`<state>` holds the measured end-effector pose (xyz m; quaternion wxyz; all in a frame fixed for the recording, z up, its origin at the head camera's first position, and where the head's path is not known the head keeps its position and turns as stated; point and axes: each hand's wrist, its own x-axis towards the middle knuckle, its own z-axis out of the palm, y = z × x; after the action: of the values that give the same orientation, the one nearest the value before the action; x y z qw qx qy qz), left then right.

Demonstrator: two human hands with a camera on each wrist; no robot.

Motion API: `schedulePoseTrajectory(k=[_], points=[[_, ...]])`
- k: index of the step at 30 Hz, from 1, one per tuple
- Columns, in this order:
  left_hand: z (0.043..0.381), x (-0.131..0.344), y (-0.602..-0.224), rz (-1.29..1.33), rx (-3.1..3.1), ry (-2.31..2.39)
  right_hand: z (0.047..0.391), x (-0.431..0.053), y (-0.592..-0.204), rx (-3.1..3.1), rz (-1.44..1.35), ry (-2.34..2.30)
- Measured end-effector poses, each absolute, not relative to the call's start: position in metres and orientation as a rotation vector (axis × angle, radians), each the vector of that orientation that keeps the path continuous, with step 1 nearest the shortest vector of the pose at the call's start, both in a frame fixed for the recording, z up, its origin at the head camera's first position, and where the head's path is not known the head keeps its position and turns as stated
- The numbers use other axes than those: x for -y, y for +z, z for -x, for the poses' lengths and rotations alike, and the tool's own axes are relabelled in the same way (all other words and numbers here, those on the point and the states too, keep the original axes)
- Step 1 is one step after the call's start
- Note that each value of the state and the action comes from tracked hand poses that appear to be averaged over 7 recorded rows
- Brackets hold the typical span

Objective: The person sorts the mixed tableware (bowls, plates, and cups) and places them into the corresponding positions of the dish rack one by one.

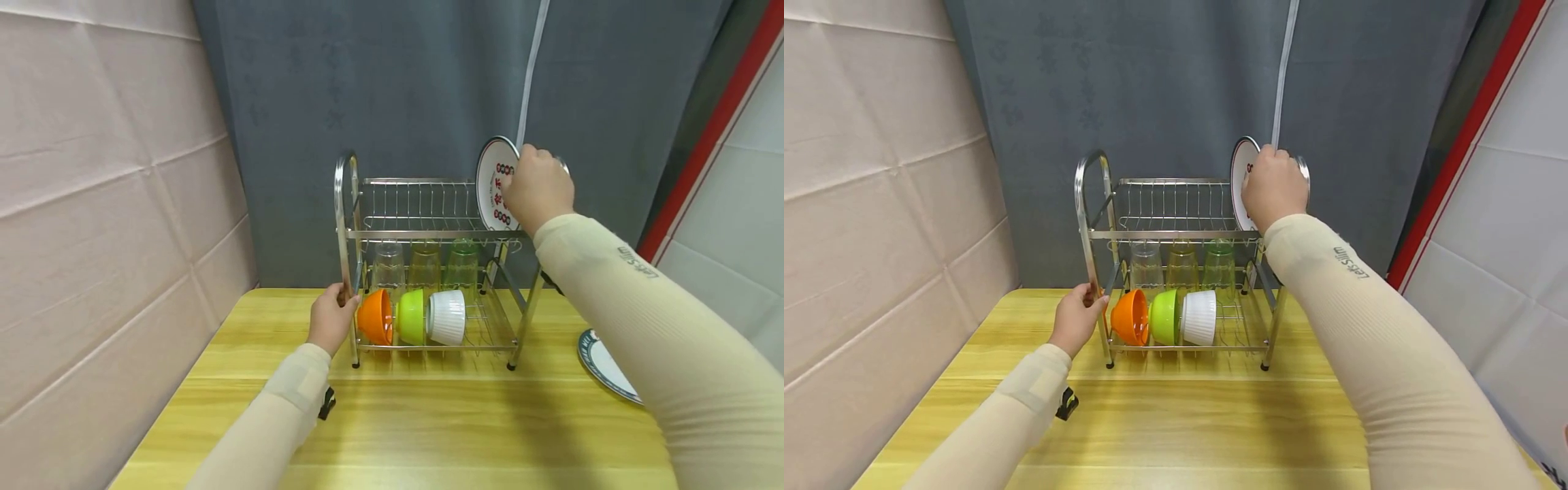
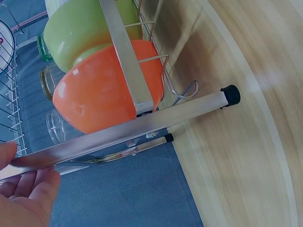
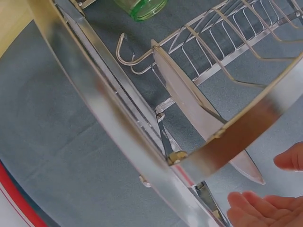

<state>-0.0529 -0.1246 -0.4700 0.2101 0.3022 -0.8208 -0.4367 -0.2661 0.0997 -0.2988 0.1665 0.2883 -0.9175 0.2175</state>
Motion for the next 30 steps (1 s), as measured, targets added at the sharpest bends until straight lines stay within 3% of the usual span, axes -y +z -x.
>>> schedulePoseTrajectory(k=[30], points=[[0.018, 0.132, -0.469, -0.808, 2.338, -1.082, 0.235, -0.138, -0.360, 2.107, -1.141, 0.624]])
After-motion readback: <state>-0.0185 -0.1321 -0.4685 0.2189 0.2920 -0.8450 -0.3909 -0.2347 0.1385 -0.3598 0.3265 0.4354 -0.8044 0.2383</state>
